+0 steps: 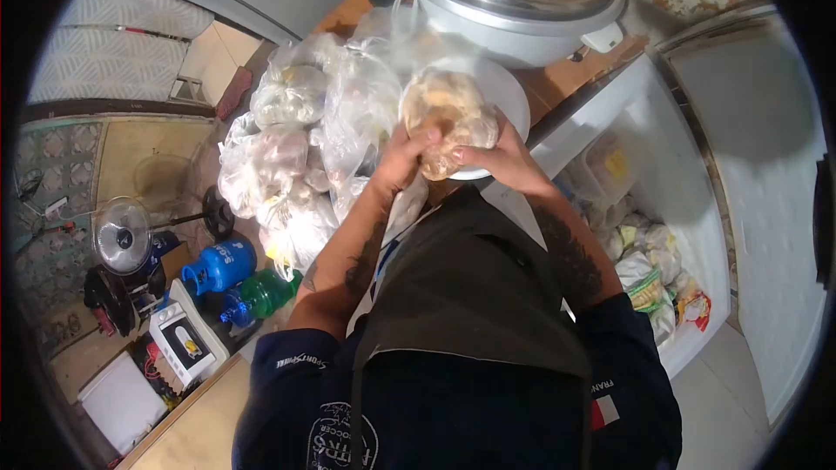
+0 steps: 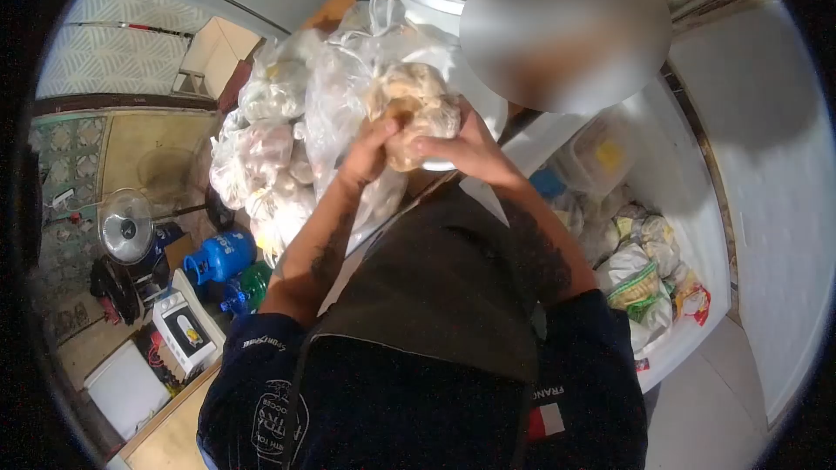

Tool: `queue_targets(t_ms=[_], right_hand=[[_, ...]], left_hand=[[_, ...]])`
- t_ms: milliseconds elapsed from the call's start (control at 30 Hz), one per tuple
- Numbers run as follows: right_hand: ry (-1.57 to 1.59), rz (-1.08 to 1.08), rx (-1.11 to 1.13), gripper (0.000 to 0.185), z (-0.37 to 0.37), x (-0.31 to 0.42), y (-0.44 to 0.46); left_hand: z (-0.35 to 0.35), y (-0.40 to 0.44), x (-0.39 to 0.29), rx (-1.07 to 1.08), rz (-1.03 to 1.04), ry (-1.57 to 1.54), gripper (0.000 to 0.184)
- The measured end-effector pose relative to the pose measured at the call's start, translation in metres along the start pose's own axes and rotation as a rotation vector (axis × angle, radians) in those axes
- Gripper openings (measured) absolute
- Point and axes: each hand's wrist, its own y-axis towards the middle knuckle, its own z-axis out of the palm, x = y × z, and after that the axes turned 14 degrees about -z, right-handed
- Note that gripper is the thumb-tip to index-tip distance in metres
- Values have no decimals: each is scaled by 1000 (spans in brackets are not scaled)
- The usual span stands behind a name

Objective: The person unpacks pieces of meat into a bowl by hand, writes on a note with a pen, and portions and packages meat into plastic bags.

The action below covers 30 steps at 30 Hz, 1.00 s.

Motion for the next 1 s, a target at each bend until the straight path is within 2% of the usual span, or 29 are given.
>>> queue_targets(t_ms=[67,167,233,267,467,567,667,700,767,833,900,1000], right_hand=[[-63,-31,80,69,-6,2,2],[22,-33,55,72,2,15,11],[-54,-109,-90,74,6,0,10],[-90,-144,-161,75,7,-7,7],[-83,-100,-188,79,9,-14,10],[-213,-153,-106,73,3,-28,6],[-72,34,-269,65,-17,-71,1],[433,82,-436,61,-37,-113,2],[63,195,-575,49,-21,-62,21],[-85,315,-464,30,-44,-67,18],[-72,188,-509,24,-40,-60,15],[-40,105,-521,28,-28,-43,6]], left_hand=[[17,-3,-24,-17,-3,-22,61],[41,-4,-41,-110,74,-51,51],[56,-4,-44,-184,194,-95,47],[57,-3,-43,-226,211,-77,46],[49,4,-29,-448,271,67,42],[37,6,-15,-467,313,70,44],[30,0,-2,-429,296,-58,46],[28,-8,2,-418,277,-186,46],[23,-33,18,-398,239,-451,46],[10,-76,38,-402,199,-559,52],[-11,-130,62,-541,261,-576,58],[-41,-222,89,-703,443,-619,58]])
